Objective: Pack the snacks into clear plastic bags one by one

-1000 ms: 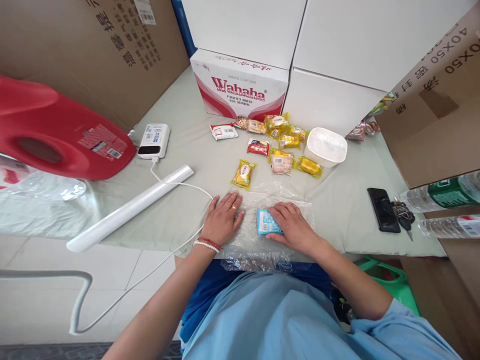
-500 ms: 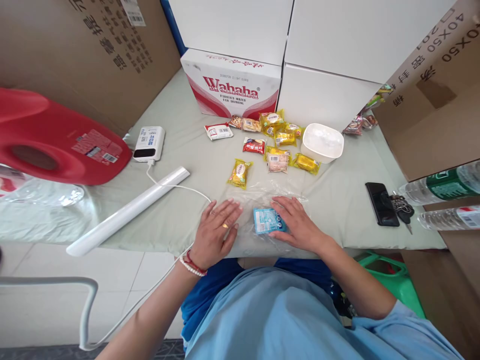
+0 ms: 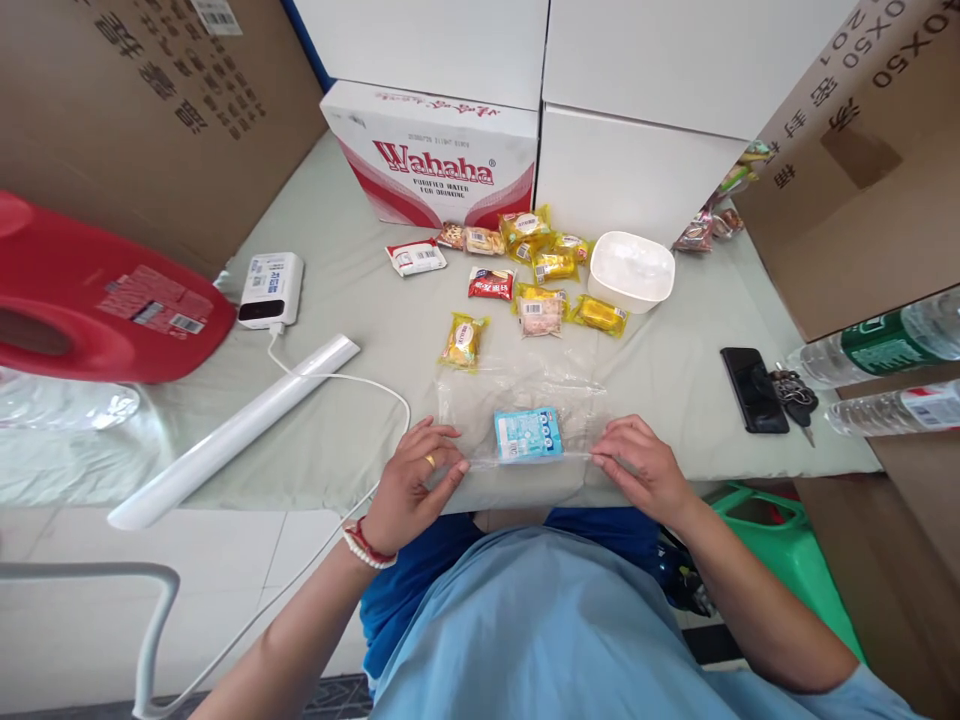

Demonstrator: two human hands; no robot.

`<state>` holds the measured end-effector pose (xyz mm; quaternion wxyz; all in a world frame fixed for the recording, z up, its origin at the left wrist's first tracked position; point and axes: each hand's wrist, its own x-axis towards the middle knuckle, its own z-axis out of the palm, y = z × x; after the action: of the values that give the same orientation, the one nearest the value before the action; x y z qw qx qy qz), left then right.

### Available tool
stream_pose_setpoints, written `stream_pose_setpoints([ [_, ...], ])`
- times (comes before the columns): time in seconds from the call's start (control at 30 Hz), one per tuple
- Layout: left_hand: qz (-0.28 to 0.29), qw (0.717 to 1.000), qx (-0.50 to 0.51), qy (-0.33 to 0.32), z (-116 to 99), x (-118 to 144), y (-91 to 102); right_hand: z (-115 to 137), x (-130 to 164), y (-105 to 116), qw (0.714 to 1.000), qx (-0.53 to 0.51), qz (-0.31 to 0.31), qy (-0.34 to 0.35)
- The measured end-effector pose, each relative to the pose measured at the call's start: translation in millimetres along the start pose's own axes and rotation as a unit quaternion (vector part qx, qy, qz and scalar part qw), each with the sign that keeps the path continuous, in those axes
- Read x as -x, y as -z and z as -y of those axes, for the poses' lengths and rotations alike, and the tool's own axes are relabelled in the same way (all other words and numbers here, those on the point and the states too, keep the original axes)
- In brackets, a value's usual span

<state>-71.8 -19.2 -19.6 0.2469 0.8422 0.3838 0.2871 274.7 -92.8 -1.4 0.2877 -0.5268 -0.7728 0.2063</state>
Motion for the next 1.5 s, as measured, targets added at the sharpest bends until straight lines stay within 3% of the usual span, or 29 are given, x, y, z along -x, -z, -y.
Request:
stream_pose_setpoints([
  [0.2,-0.075,0.987,0.029,0.14,17.7,6.8,-11.5,-18.4,-35.9,-4.6,0.994,-0.047,0.002,-0.095],
  [0.37,-0.153,0.963,-0.057,0.216,22.2,3.1,-25.4,-32.7,-51.5,-23.6,0.985,0.04,0.036,-0.166],
  [0.5,-0.264,0.931,-0.176,0.182,-0.2,0.0,-26.7,-32.1,-54.6,-26.4,0.973,0.127,0.072,-0.178],
  [0.6,-0.311,0.914,-0.247,0.081,-28.3,9.8,-30.3,-27.4,-57.5,-20.2,0.971,0.164,0.059,-0.16],
  [0.67,-0.281,0.922,-0.265,-0.006,-45.5,16.7,-36.8,-22.8,-65.4,-13.0,0.973,0.187,0.028,-0.132],
  [0.73,-0.206,0.938,-0.272,-0.054,-57.0,16.4,-45.2,-17.1,-80.8,-6.1,0.974,0.2,0.009,-0.101],
  [0.83,-0.106,0.957,-0.268,-0.02,-61.1,-0.5,-54.4,-9.1,-114.9,-4.4,0.977,0.2,0.05,-0.058],
  [0.93,-0.064,0.962,-0.259,0.051,-55.3,-21.7,-55.3,-7.8,-150.3,-16.5,0.969,0.197,0.148,-0.019],
  [1.03,-0.066,0.961,-0.258,0.075,-50.7,-29.8,-52.6,-13.5,-176.3,-34.6,0.957,0.173,0.234,0.006],
  [1.17,-0.093,0.962,-0.247,0.07,-50.3,-27.7,-53.8,-18.1,-197.1,-47.6,0.958,0.121,0.259,-0.008],
  [1.3,-0.096,0.964,-0.215,0.125,-42.5,-33.9,-61.2,-14.8,-211.1,-41.7,0.947,0.104,0.296,-0.071],
  [1.4,-0.103,0.962,-0.186,0.171,-29.5,-43.0,-68.2,-10.1,-215.5,-32.9,0.941,0.083,0.324,-0.056],
  [1.5,-0.139,0.959,-0.154,0.195,-16.8,-49.7,-74.1,0.1,-211.0,-24.4,0.948,0.099,0.302,-0.014],
])
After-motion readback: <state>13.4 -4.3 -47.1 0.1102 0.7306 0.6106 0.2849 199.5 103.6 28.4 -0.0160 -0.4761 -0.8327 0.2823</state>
